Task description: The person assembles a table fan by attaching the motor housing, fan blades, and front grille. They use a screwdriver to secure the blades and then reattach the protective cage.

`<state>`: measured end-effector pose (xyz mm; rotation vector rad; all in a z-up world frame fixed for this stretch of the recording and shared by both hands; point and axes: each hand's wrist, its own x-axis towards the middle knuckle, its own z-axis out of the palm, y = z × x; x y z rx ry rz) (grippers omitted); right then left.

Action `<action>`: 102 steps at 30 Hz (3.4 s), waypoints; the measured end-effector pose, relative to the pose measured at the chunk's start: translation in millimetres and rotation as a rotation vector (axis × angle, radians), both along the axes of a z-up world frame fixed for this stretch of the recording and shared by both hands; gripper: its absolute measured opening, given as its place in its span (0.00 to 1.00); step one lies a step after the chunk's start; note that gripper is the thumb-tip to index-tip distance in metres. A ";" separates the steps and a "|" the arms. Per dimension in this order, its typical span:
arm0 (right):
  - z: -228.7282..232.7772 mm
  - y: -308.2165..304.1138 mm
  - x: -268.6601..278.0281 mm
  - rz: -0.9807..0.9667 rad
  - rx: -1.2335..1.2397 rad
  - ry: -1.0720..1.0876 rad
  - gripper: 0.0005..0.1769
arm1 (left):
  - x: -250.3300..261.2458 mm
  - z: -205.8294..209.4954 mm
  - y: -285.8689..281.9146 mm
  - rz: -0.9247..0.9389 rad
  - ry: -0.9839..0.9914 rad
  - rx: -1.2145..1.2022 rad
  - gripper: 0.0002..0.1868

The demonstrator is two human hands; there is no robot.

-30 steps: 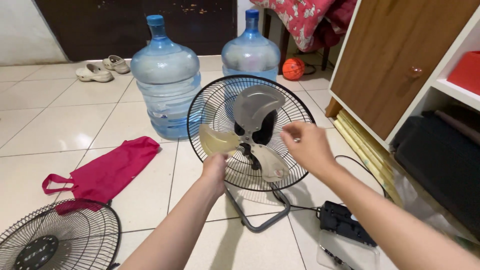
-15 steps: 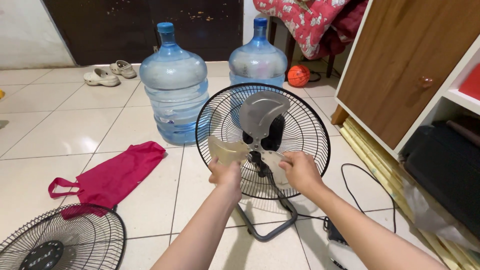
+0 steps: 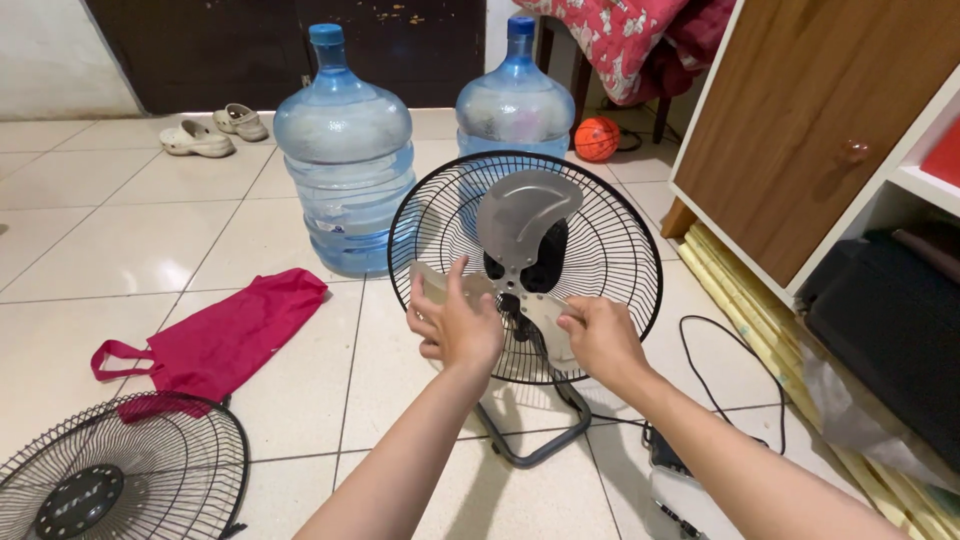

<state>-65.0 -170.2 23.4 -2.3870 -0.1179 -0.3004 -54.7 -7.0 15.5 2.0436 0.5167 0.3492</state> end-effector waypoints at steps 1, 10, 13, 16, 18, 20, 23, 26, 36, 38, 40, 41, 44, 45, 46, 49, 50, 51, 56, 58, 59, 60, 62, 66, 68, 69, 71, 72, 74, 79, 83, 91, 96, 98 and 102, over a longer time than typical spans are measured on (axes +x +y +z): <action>-1.1 0.0 -0.2 0.002 0.002 -0.012 0.06 | 0.2 -0.4 0.5 -0.009 -0.010 0.010 0.29; -8.0 -5.1 -1.7 0.057 0.021 -0.075 0.08 | -6.5 9.2 7.7 -0.179 -0.107 0.287 0.09; -9.5 -3.5 -6.6 0.094 0.008 -0.096 0.09 | -4.1 13.8 12.0 -0.238 -0.112 0.383 0.05; -8.3 -3.5 -9.5 0.100 0.002 -0.092 0.09 | -4.4 13.7 14.7 -0.251 -0.120 0.397 0.06; -6.2 -4.3 -10.4 0.094 -0.002 -0.072 0.10 | -4.9 14.1 15.6 -0.267 -0.116 0.392 0.07; -3.5 -6.2 -11.1 0.082 -0.019 -0.042 0.10 | -3.9 15.6 16.5 -0.287 -0.116 0.396 0.06; 1.8 -10.7 -9.1 0.050 -0.050 0.032 0.08 | -3.2 13.6 21.2 -0.288 -0.120 0.384 0.08; 6.3 -17.0 -6.3 0.108 0.032 -0.060 0.08 | 2.0 5.3 36.0 -0.210 -0.215 0.379 0.17; 28.5 -23.5 -3.3 0.110 0.198 0.029 0.08 | 29.4 -32.6 128.2 -0.185 -0.250 -0.197 0.22; 31.8 -20.4 -4.6 0.099 0.273 0.067 0.07 | 38.6 -38.5 138.1 -0.270 -0.263 -0.422 0.20; 35.1 -19.2 -5.4 0.110 0.368 0.091 0.07 | 38.3 -37.8 143.7 -0.307 -0.234 -0.563 0.18; 36.7 -18.7 -5.3 0.115 0.416 0.103 0.07 | 35.1 -34.6 147.1 -0.303 -0.198 -0.591 0.16; 40.4 -17.1 -4.8 0.134 0.505 0.105 0.08 | 23.7 -22.0 155.0 -0.310 -0.146 -0.646 0.14; 41.9 -16.9 -4.8 0.125 0.528 0.113 0.09 | 20.2 -18.5 158.3 -0.315 -0.139 -0.659 0.13; 43.4 -16.7 -4.5 0.117 0.550 0.122 0.09 | 17.1 -16.0 162.4 -0.327 -0.138 -0.689 0.13; 45.3 -12.4 -3.3 0.165 0.615 0.113 0.12 | 7.4 -10.0 177.6 -0.330 -0.124 -0.768 0.13; 45.8 -10.8 -2.6 0.193 0.635 0.105 0.12 | 3.9 -8.6 183.8 -0.309 -0.115 -0.789 0.13; 46.4 -8.9 -2.4 0.206 0.654 0.112 0.12 | 0.6 -7.6 189.4 -0.289 -0.105 -0.810 0.13; 53.8 5.6 -5.3 0.245 0.652 0.139 0.14 | -19.5 -6.7 217.2 -0.236 -0.134 -0.850 0.13; 54.4 16.3 -8.2 0.241 0.656 0.147 0.14 | -28.0 -6.0 226.4 -0.228 -0.146 -0.872 0.14; 54.2 21.5 -10.3 0.238 0.657 0.152 0.15 | -32.9 -5.8 230.3 -0.222 -0.149 -0.890 0.14; 53.9 27.1 -12.8 0.235 0.657 0.167 0.14 | -38.5 -4.8 235.2 -0.214 -0.153 -0.906 0.15; 52.2 38.6 -18.9 0.230 0.656 0.198 0.14 | -52.5 -5.3 244.1 -0.196 -0.148 -0.924 0.16; 44.0 62.5 -28.0 0.204 0.634 0.262 0.15 | -74.2 -16.7 267.1 -0.170 -0.154 -0.932 0.18; 36.7 76.8 -30.1 0.216 0.638 0.268 0.14 | -78.0 -28.6 279.6 -0.151 -0.164 -0.964 0.18; 32.6 84.8 -30.4 0.219 0.639 0.267 0.14 | -79.0 -35.6 286.6 -0.143 -0.169 -0.980 0.18; 24.2 101.4 -30.9 0.226 0.639 0.264 0.14 | -81.9 -51.5 300.9 -0.089 -0.139 -0.969 0.17; 20.1 109.1 -31.0 0.218 0.616 0.272 0.13 | -83.8 -59.7 308.7 -0.062 -0.124 -0.962 0.17; 11.2 123.7 -30.3 0.203 0.570 0.285 0.13 | -88.4 -77.7 323.0 -0.039 -0.094 -0.948 0.17; -28.2 161.8 -21.0 0.214 0.603 0.323 0.13 | -103.9 -129.5 351.8 0.018 -0.084 -1.065 0.16; -74.4 178.0 -14.3 0.238 0.636 0.363 0.15 | -112.5 -174.5 363.5 0.005 0.007 -1.020 0.15; -137.2 178.6 -3.7 0.025 0.552 0.524 0.17 | -106.4 -214.5 343.6 0.102 0.155 -1.042 0.16; -162.0 180.1 5.4 -0.065 0.529 0.585 0.17 | -101.5 -216.0 334.1 0.159 0.233 -0.882 0.17; -170.9 182.6 10.7 -0.092 0.512 0.604 0.17 | -99.6 -219.1 334.2 0.163 0.223 -0.833 0.17; -187.5 191.0 21.3 -0.077 0.495 0.581 0.16 | -96.4 -230.4 343.1 0.186 0.199 -0.742 0.18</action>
